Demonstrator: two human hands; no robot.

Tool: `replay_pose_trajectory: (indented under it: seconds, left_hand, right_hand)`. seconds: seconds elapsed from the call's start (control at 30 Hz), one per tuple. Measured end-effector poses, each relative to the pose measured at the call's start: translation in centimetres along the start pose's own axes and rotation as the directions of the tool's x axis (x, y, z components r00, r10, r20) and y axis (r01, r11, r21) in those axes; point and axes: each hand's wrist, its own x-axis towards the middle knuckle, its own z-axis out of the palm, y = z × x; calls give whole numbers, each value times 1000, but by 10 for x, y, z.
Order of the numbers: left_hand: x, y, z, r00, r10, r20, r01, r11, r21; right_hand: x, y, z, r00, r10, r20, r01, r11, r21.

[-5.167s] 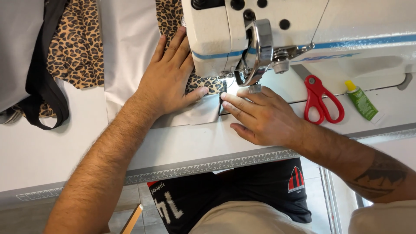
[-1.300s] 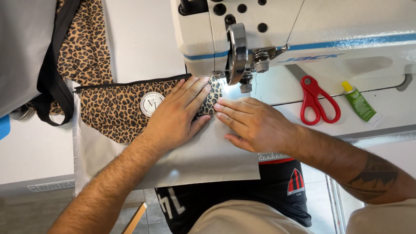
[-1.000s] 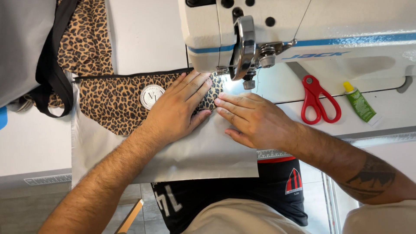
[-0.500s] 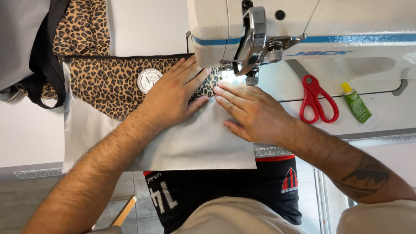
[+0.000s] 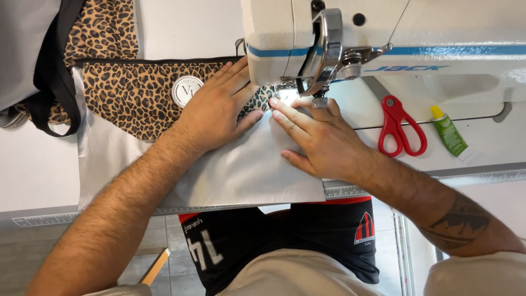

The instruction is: Cutting and aligning leopard-print fabric pieces with silver fabric at a sewing station to prepare for assembly.

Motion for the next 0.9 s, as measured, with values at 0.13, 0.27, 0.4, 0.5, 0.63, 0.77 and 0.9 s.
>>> replay_pose_trajectory:
  seconds: [0.13, 0.27, 0.4, 0.5, 0.63, 0.77, 0.9]
  left_hand:
    - [2, -2, 0, 1000, -1, 3, 1, 1000, 20]
    - [5, -2, 1, 1000, -13, -2, 13, 1000, 18]
    - [6, -3, 2, 1000, -22, -13, 22, 1000, 20]
    - [8, -2, -3, 999, -32, -10, 33, 999, 15]
    - [10, -2, -3, 1000, -30, 1, 30, 999, 21]
    - [10, -1, -5, 999, -44, 7, 43, 999, 18]
    - [11, 0, -8, 999, -34, -7, 34, 999, -1]
  right_hand:
    - [-2, -2, -1, 998, -25, -55, 24, 1000, -8]
    - [-9, -4, 1, 979, -100, -179, 115, 990, 81]
    - [-9, -6, -3, 964, -129, -231, 165, 976, 142]
    - [-8, -5, -5, 959, -135, -250, 174, 975, 139]
    - [-7, -5, -4, 956, -135, -258, 177, 973, 146]
    - [-5, -4, -6, 954, -137, -268, 181, 972, 147]
    - [-5, -4, -6, 946, -136, -295, 186, 971, 150]
